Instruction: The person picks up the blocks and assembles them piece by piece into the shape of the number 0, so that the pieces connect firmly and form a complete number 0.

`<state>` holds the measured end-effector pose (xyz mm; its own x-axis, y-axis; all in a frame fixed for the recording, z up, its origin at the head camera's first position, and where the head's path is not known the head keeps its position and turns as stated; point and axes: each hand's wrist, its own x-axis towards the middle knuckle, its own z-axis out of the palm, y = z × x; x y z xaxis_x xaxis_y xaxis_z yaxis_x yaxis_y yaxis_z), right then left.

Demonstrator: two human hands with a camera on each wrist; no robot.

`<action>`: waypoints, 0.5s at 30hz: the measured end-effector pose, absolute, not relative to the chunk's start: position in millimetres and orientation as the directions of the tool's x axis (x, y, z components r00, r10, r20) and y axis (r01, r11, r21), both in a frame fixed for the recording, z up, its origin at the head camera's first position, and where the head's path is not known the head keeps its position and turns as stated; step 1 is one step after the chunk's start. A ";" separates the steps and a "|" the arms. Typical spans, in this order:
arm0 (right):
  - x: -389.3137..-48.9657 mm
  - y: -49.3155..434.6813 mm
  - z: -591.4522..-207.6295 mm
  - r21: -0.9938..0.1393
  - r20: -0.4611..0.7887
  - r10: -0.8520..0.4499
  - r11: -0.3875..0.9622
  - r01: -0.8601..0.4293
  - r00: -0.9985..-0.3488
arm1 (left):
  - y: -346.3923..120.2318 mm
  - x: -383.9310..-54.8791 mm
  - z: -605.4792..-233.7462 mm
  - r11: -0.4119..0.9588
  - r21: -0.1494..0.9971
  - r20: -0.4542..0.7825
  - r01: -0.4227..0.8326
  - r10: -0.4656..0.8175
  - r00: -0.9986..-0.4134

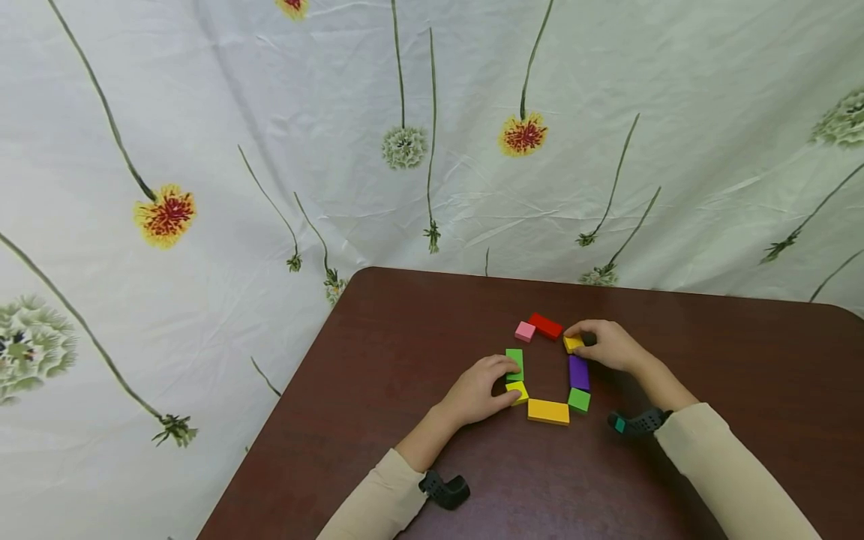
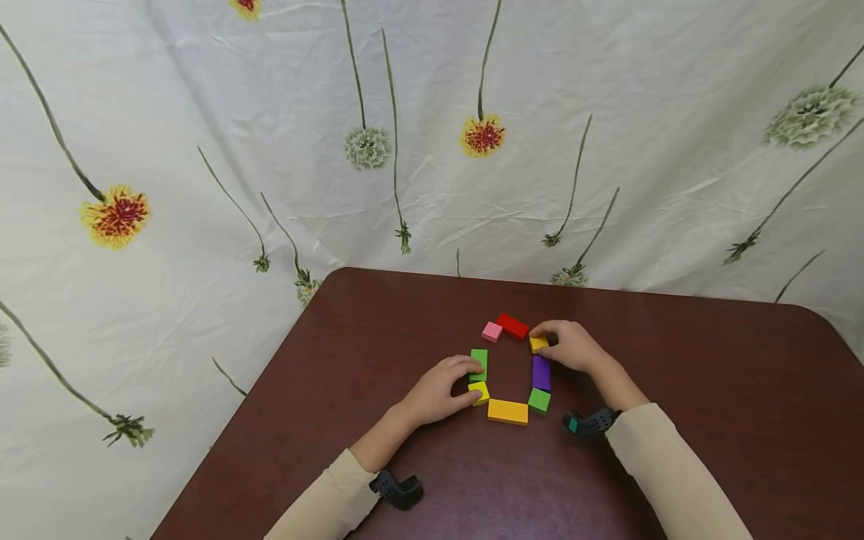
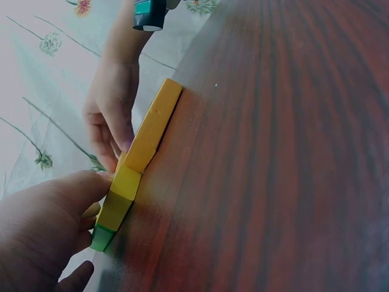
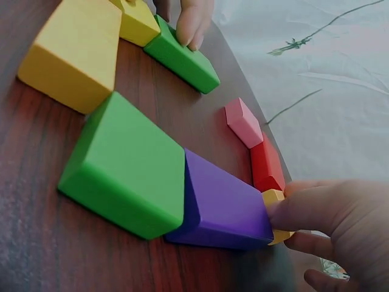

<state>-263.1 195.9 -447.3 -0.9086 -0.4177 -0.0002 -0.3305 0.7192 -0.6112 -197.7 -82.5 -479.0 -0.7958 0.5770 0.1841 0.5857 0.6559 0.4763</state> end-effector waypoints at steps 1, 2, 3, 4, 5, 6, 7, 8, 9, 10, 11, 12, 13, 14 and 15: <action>-263.9 195.7 -447.2 -0.609 -0.003 -0.421 0.721 -0.332 -0.907 | -82.5 -197.9 -478.9 0.656 0.476 0.184 0.586 0.577 -0.795; -264.8 195.8 -447.2 -0.606 -0.007 -0.425 0.722 -0.334 -0.905 | -82.5 -198.1 -478.9 0.655 0.476 0.185 0.587 0.578 -0.795; -265.7 196.0 -447.4 -0.603 -0.011 -0.427 0.724 -0.335 -0.904 | -82.5 -198.2 -478.8 0.654 0.477 0.185 0.587 0.578 -0.795; -266.5 196.1 -447.6 -0.600 -0.015 -0.431 0.725 -0.337 -0.902 | -82.5 -198.3 -478.5 0.654 0.477 0.187 0.588 0.578 -0.794; -267.3 196.3 -447.7 -0.599 -0.018 -0.434 0.726 -0.338 -0.901 | -82.6 -198.3 -478.2 0.653 0.477 0.188 0.588 0.578 -0.794; -267.9 196.6 -447.9 -0.596 -0.021 -0.438 0.727 -0.341 -0.899 | -82.6 -198.4 -478.1 0.653 0.477 0.188 0.588 0.578 -0.794; -268.3 196.8 -447.8 -0.595 -0.022 -0.443 0.726 -0.345 -0.896 | -82.6 -198.5 -478.3 0.653 0.478 0.188 0.588 0.578 -0.794; -268.6 197.2 -448.0 -0.595 -0.022 -0.448 0.724 -0.348 -0.894 | -82.7 -198.5 -478.4 0.652 0.478 0.189 0.589 0.578 -0.794; -268.7 197.5 -448.0 -0.595 -0.021 -0.453 0.722 -0.353 -0.891 | -82.7 -198.4 -478.4 0.651 0.479 0.188 0.589 0.579 -0.794; -268.7 197.8 -447.9 -0.596 -0.019 -0.459 0.718 -0.358 -0.888 | -82.7 -198.4 -478.6 0.652 0.478 0.188 0.589 0.579 -0.793; -268.6 198.2 -448.0 -0.597 -0.016 -0.464 0.715 -0.364 -0.886 | -82.8 -198.5 -478.9 0.651 0.478 0.188 0.590 0.580 -0.793; -268.5 198.4 -448.0 -0.599 -0.014 -0.469 0.711 -0.369 -0.883 | -82.8 -198.5 -479.3 0.650 0.478 0.189 0.590 0.580 -0.792; -268.3 198.5 -447.9 -0.599 -0.011 -0.474 0.708 -0.374 -0.880 | -82.8 -198.5 -479.4 0.650 0.478 0.191 0.591 0.581 -0.792; -268.1 198.7 -447.9 -0.600 -0.010 -0.479 0.705 -0.378 -0.878 | -82.8 -198.5 -479.5 0.649 0.478 0.192 0.592 0.581 -0.791; -268.0 198.8 -447.9 -0.599 -0.009 -0.484 0.703 -0.382 -0.875 | -82.7 -198.5 -479.6 0.649 0.477 0.192 0.593 0.581 -0.791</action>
